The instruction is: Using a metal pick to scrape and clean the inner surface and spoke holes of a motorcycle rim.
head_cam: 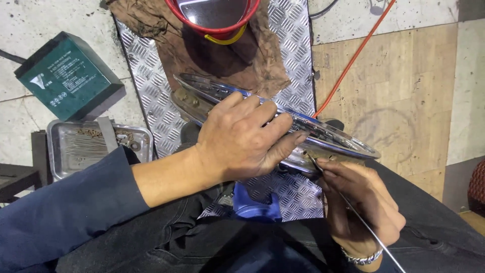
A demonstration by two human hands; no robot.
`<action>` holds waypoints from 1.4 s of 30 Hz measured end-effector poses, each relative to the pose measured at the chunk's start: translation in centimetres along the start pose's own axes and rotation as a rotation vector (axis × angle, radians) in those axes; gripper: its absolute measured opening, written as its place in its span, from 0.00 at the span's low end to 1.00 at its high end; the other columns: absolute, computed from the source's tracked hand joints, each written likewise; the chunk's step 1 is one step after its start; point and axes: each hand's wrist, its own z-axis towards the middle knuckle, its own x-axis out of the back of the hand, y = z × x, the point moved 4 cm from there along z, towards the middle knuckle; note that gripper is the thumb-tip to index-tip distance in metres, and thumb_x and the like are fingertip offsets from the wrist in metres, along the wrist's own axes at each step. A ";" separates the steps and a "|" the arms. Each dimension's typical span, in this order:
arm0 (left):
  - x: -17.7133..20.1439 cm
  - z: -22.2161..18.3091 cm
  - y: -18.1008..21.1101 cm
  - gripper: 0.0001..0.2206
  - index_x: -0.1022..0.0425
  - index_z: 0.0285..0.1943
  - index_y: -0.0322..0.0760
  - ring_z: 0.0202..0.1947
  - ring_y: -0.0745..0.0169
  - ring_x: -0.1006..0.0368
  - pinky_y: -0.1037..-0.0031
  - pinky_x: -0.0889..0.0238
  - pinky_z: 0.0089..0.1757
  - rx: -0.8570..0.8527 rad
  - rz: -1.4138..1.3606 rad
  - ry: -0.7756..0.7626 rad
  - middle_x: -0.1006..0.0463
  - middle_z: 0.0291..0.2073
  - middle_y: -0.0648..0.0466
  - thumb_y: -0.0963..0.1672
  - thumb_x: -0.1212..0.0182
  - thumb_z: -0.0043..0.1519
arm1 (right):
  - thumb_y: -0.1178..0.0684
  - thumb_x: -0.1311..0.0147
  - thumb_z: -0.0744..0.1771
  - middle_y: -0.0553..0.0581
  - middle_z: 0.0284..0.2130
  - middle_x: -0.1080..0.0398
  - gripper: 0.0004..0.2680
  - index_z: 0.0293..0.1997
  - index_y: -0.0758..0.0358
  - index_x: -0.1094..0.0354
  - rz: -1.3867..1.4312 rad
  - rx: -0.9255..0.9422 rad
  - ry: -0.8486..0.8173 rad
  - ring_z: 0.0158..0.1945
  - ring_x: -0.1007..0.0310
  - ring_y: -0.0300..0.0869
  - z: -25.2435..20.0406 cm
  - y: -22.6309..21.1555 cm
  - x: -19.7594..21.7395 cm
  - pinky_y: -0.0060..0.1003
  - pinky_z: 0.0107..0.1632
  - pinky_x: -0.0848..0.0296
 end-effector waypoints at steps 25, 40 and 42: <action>0.0 0.0 0.1 0.18 0.29 0.31 0.42 0.20 0.59 0.36 0.70 0.46 0.30 0.005 0.022 -0.022 0.31 0.20 0.56 0.51 0.47 0.73 | 0.63 0.54 0.67 0.75 0.38 0.24 0.06 0.34 0.77 0.31 -0.019 0.092 -0.213 0.40 0.19 0.55 2.2 -0.4 1.3 0.40 0.47 0.21; -0.3 -0.3 -0.1 0.17 0.29 0.32 0.42 0.20 0.59 0.36 0.69 0.46 0.29 -0.018 0.024 -0.034 0.31 0.21 0.57 0.52 0.47 0.72 | 0.65 0.47 0.66 0.70 0.39 0.23 0.01 0.37 0.73 0.31 0.084 0.077 -0.241 0.40 0.18 0.55 1.8 1.4 1.0 0.44 0.47 0.19; -0.3 -0.3 -0.1 0.18 0.28 0.32 0.42 0.20 0.59 0.36 0.69 0.46 0.29 -0.028 0.030 -0.031 0.31 0.21 0.56 0.53 0.46 0.72 | 0.65 0.48 0.66 0.69 0.39 0.23 0.01 0.37 0.73 0.31 0.074 0.104 -0.268 0.39 0.18 0.52 2.1 1.0 0.9 0.42 0.45 0.19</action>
